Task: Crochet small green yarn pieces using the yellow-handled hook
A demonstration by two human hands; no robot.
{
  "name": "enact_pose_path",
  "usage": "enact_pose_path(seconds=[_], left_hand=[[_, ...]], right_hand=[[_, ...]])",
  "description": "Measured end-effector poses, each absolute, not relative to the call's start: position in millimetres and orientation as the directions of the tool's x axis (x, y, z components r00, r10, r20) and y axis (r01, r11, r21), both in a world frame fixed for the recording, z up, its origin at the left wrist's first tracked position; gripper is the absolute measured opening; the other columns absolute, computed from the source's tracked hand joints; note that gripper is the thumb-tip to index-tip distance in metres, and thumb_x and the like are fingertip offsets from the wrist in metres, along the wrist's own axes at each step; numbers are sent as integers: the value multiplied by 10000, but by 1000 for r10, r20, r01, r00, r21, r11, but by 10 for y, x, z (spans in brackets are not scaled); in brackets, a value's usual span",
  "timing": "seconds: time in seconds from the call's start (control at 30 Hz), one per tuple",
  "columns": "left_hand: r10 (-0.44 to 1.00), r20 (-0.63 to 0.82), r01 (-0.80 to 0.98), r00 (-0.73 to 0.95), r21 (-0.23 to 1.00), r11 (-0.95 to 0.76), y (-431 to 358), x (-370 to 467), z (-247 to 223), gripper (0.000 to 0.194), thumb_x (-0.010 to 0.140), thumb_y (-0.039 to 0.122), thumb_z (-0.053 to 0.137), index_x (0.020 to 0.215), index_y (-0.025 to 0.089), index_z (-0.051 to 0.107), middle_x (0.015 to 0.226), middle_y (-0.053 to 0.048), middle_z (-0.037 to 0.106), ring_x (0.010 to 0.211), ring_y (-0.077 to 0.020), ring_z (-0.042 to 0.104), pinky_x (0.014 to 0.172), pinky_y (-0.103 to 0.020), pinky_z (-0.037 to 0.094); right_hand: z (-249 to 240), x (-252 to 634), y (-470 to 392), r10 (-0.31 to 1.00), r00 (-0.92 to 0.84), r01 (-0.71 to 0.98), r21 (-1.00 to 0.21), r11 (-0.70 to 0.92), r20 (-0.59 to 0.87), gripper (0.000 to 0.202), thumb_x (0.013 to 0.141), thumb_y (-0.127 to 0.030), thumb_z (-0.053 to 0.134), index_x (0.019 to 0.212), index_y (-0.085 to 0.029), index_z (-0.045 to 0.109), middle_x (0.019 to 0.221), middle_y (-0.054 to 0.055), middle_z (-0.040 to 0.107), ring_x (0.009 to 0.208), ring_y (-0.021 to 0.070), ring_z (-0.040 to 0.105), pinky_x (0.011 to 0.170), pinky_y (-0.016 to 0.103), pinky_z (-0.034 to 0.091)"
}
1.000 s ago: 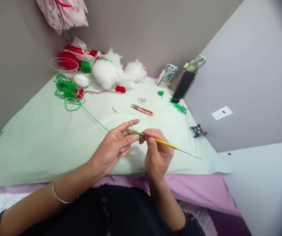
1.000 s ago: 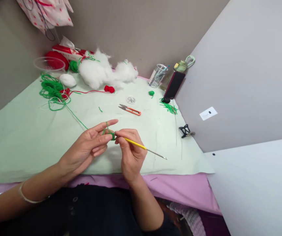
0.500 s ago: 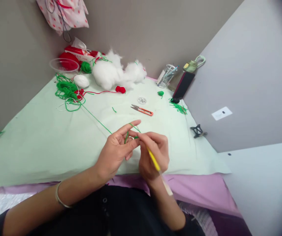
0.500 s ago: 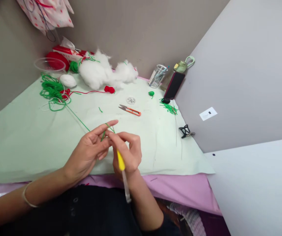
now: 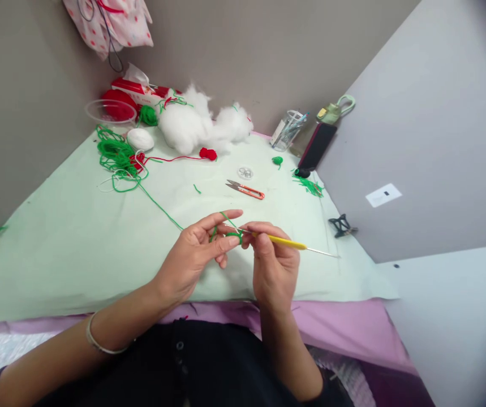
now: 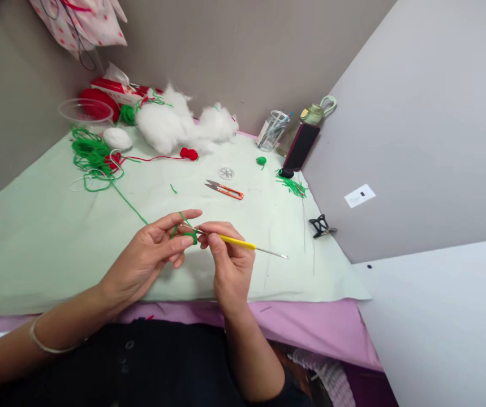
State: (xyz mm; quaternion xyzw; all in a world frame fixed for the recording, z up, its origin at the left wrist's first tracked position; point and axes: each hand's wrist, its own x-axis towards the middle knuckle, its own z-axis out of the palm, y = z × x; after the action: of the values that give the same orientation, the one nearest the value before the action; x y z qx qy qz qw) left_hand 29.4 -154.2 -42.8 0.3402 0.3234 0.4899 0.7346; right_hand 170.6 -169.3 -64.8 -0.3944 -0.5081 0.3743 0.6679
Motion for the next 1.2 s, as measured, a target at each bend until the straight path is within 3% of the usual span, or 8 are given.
enact_pose_path(seconds=[0.27, 0.43, 0.6, 0.73, 0.93, 1.03, 1.1, 1.2], left_hand=[[937, -121, -441, 329, 857, 266, -1516, 234, -430, 298, 834, 271, 827, 1129, 233, 819, 805, 21, 654, 565, -46, 535, 604, -203, 486], [943, -93, -428, 320, 874, 232, -1514, 207, -426, 276, 818, 268, 840, 1094, 268, 828, 857, 30, 657, 623, -55, 622, 668, -201, 510], [949, -74, -360, 306, 914, 187, -1523, 181, -470, 315, 841, 268, 822, 1153, 312, 808, 854, 40, 637, 684, -62, 637, 684, -187, 510], [962, -33, -308, 269, 944, 119, -1543, 180, -466, 332, 857, 259, 808, 1183, 318, 797, 802, 44, 629, 706, -67, 630, 697, -171, 517], [981, -10, -342, 192, 937, 76, -1579, 238, -416, 400, 799, 188, 843, 1187, 268, 784, 829, 37, 626, 701, -76, 588, 664, -174, 553], [951, -109, -473, 289, 847, 241, -1555, 246, -439, 516, 791, 211, 854, 1290, 261, 730, 810, 44, 609, 587, -46, 508, 545, -155, 503], [892, -203, -523, 403, 749, 406, -1523, 236, -449, 484, 815, 229, 837, 1286, 199, 729, 691, 63, 529, 497, -22, 393, 466, -135, 433], [862, -244, -550, 443, 686, 477, -1490, 221, -432, 407, 827, 197, 823, 1225, 146, 756, 580, 101, 374, 461, -12, 280, 424, -107, 360]], right_hand=[[-581, 1749, -1664, 935, 212, -318, -884, 343, 286, 144, 974, -323, 655, 922, -242, 762, 869, 14, 756, 667, 111, 640, 664, 266, 548], [-557, 1777, -1683, 924, 187, -297, -877, 377, 334, 192, 1023, -310, 578, 931, -236, 729, 868, 13, 765, 668, 117, 665, 645, 266, 547], [-533, 1821, -1758, 874, 150, -71, -877, 476, 462, 205, 1047, -256, 527, 997, -238, 725, 926, 20, 747, 724, 135, 686, 684, 306, 553], [-487, 1845, -1822, 786, 79, 213, -780, 588, 613, 238, 1043, -168, 487, 1065, -237, 714, 953, 30, 731, 773, 148, 689, 711, 325, 559], [-629, 1815, -1819, 602, -89, 522, -478, 707, 793, 279, 991, -88, 529, 1166, -234, 691, 990, 67, 730, 930, 198, 707, 754, 346, 599], [-731, 1782, -1782, 470, -128, 669, -273, 691, 873, 336, 938, -70, 638, 1206, -257, 718, 1074, 83, 719, 956, 203, 702, 753, 340, 601], [-732, 1771, -1765, 506, -83, 652, -337, 679, 859, 347, 941, -66, 635, 1203, -275, 728, 1077, 76, 715, 968, 203, 695, 770, 354, 600], [-652, 1764, -1748, 666, 106, 405, -644, 649, 738, 276, 1001, -109, 547, 1114, -264, 745, 936, 42, 713, 847, 175, 668, 718, 349, 570]])
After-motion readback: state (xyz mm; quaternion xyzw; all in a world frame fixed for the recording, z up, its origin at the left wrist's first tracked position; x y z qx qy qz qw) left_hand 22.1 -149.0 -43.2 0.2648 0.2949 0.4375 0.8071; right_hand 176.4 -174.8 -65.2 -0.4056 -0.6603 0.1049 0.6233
